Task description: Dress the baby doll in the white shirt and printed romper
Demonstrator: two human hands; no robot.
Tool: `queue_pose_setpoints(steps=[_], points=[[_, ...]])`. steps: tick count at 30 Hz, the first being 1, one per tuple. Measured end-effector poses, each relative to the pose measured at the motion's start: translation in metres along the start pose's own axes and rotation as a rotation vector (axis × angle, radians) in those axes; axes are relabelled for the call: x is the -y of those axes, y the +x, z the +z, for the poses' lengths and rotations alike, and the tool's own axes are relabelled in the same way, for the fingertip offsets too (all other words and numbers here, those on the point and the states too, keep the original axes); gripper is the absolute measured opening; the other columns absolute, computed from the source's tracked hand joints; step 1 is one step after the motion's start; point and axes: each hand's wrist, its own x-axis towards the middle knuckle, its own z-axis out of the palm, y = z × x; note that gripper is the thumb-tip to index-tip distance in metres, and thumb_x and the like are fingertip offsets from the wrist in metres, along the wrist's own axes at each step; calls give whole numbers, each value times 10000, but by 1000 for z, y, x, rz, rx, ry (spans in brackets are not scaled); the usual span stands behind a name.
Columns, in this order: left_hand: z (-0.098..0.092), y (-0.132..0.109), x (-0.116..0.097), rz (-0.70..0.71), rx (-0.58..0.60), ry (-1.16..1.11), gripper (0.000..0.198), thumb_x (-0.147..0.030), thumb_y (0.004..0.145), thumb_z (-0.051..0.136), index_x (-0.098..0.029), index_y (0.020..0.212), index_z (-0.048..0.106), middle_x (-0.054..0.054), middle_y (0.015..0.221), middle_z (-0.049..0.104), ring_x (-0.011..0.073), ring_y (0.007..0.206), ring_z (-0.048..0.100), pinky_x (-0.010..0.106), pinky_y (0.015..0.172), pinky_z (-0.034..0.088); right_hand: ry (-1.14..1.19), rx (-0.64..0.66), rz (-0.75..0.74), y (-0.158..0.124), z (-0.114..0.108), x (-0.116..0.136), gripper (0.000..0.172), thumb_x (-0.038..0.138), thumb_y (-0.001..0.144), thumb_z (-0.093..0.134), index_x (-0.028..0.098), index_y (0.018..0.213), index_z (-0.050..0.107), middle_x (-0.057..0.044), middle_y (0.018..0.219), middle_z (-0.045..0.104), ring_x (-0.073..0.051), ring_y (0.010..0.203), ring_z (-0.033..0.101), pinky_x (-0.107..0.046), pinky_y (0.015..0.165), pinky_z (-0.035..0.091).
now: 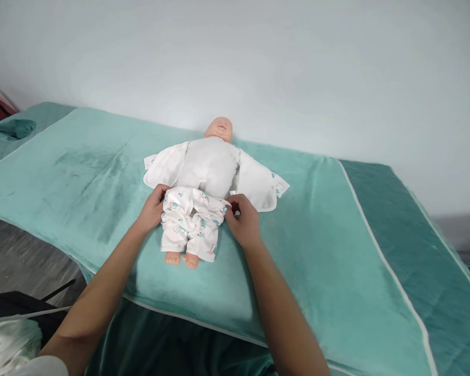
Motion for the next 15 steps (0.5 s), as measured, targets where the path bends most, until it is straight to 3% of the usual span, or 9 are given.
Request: queue_pose_setpoints(steps=[4,7,9,11,13,15], points=[[7,2,-9,149,-49,-51,123,-309,901,642,-222,877,559,103,1395,612,238,1282,585,375,1042,471,-44,-151,-114,1,3,1,128,210,872,603,233,998,618,-83,1062,665,-209,903,635,-357,750,547],[12,7,-14,133,-15,-166,163,-326,898,665,-218,855,551,102,1468,596,247,1329,581,388,1076,469,15,-114,-72,5,5,-3,287,213,875,603,234,1160,623,-117,1222,659,-241,1082,661,-397,863,580],[14,16,-15,107,-31,-186,140,-326,913,653,-217,879,572,81,1339,667,222,1212,628,356,1008,489,47,-109,-35,11,7,-6,322,197,871,578,233,1187,629,-103,1185,685,-238,1073,677,-402,893,573],[15,31,-16,88,-96,-138,125,-328,931,635,-223,895,577,32,1055,702,176,991,643,293,863,488,30,-140,-12,21,8,-6,255,204,870,564,226,1105,658,-77,1065,721,-227,978,686,-397,874,557],[17,51,-17,66,-169,-78,130,-337,939,629,-234,905,557,-32,768,590,135,733,553,245,690,417,21,-177,32,35,9,-5,160,257,870,584,225,998,675,-40,923,729,-205,846,665,-372,814,534],[22,73,-18,23,-205,-89,156,-350,936,637,-243,914,527,-70,629,452,117,575,416,239,576,312,102,-210,134,50,12,-5,125,316,844,615,229,920,666,6,783,690,-171,708,601,-323,697,490]])
